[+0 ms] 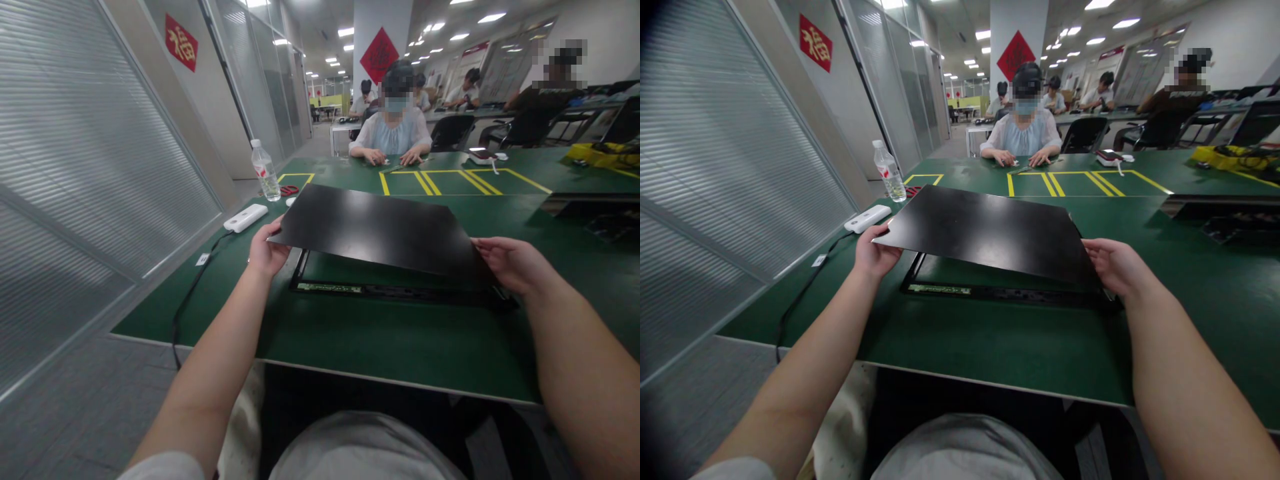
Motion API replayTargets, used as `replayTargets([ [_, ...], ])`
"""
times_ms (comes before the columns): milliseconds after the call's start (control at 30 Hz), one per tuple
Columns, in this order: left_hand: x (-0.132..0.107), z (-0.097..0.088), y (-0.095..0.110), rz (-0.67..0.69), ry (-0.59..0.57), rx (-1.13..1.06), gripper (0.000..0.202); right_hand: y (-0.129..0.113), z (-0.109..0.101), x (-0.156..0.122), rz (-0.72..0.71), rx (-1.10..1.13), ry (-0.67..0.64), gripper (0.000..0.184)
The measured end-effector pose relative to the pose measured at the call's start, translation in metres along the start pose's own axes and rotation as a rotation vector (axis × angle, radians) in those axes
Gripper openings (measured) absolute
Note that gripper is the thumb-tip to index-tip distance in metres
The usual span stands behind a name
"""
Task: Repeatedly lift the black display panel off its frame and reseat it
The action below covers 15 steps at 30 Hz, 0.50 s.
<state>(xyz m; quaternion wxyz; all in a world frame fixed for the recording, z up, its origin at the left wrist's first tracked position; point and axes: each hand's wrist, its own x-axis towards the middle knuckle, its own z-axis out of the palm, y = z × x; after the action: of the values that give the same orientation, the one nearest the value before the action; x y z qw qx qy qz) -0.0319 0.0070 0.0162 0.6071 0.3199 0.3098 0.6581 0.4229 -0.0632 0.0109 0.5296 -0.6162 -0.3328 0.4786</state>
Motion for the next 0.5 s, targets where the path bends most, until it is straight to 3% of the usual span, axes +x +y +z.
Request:
replayTargets([
  [100,0.000,0.000,-0.002,-0.004,0.000,0.037,0.025,-0.002,0.002,-0.001,0.114,-0.010,0.048,0.017],
  [267,-0.001,0.000,-0.007,-0.021,-0.021,0.126,0.027,-0.001,0.005,-0.002,0.062,-0.151,0.227,0.027],
  [500,-0.001,-0.001,-0.020,-0.038,-0.102,0.206,0.037,0.006,-0.004,0.009,-0.021,-0.326,0.363,0.038],
])
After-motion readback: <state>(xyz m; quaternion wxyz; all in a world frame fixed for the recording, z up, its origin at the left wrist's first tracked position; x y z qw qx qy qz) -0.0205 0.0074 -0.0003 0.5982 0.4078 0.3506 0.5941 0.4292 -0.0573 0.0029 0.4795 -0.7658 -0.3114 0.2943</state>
